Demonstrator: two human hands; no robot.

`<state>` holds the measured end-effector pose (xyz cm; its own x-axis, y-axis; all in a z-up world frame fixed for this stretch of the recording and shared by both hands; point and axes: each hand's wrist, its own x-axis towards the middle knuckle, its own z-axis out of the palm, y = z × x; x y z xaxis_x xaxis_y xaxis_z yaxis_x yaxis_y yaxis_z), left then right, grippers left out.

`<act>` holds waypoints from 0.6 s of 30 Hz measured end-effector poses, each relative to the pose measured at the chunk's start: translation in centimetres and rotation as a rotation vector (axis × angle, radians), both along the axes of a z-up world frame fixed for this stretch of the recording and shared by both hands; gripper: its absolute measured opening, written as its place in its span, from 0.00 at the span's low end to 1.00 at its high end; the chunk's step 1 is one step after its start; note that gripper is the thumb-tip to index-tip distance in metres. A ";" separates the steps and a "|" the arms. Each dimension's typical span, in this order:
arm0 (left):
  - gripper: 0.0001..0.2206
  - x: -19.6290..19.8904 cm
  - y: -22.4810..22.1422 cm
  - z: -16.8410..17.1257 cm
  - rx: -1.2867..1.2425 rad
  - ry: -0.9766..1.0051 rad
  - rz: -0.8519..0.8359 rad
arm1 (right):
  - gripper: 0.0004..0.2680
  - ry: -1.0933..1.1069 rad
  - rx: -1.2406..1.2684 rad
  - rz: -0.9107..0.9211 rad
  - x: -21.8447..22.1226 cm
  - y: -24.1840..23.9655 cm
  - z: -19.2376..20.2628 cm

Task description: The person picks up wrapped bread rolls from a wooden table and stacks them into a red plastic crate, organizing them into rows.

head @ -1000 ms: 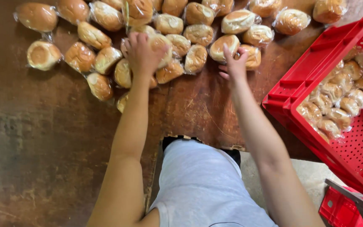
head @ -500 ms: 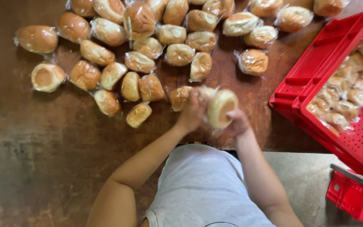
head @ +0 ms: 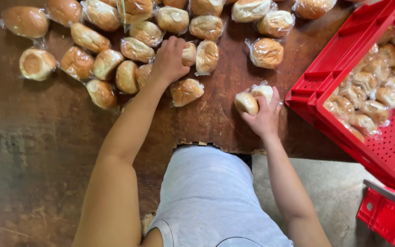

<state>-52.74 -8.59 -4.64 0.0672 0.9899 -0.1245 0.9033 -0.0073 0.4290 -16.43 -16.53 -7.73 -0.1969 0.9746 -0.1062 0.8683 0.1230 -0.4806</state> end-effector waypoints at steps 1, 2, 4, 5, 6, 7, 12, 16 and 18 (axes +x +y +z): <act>0.26 0.0 -0.6 0.7 -0.147 -0.176 0.134 | 0.22 0.039 0.030 -0.008 0.3 -0.4 -0.5; 0.26 -0.5 -1.1 1.5 -0.292 -0.354 0.268 | 0.22 0.083 0.039 -0.007 0.7 -0.2 -1.0; 0.26 -1.0 -1.8 2.1 -0.489 -0.626 0.300 | 0.22 0.164 0.057 -0.031 1.6 0.0 -1.9; 0.26 -2.0 -2.7 2.2 -0.542 -0.720 0.213 | 0.21 0.235 0.028 -0.040 2.1 0.2 -2.3; 0.26 -2.6 -3.4 1.8 -0.595 -0.814 0.124 | 0.21 0.305 -0.001 -0.049 2.4 0.5 -2.7; 0.24 -2.4 -3.9 0.9 -0.524 -0.683 0.035 | 0.20 0.373 -0.027 -0.059 2.8 0.4 -2.9; 0.42 -0.6 -6.1 -2.8 -0.433 -0.620 0.003 | 0.24 0.976 -0.581 -0.111 3.9 -2.0 -1.7; 0.31 4.9 -10.0 -2.0 -0.173 -0.301 0.029 | 0.27 1.362 -0.981 -0.130 6.6 -4.1 1.7; 0.30 7.7 -11.7 -1.2 0.021 -0.138 0.014 | 0.29 1.537 -0.969 -0.031 10.8 -3.5 3.4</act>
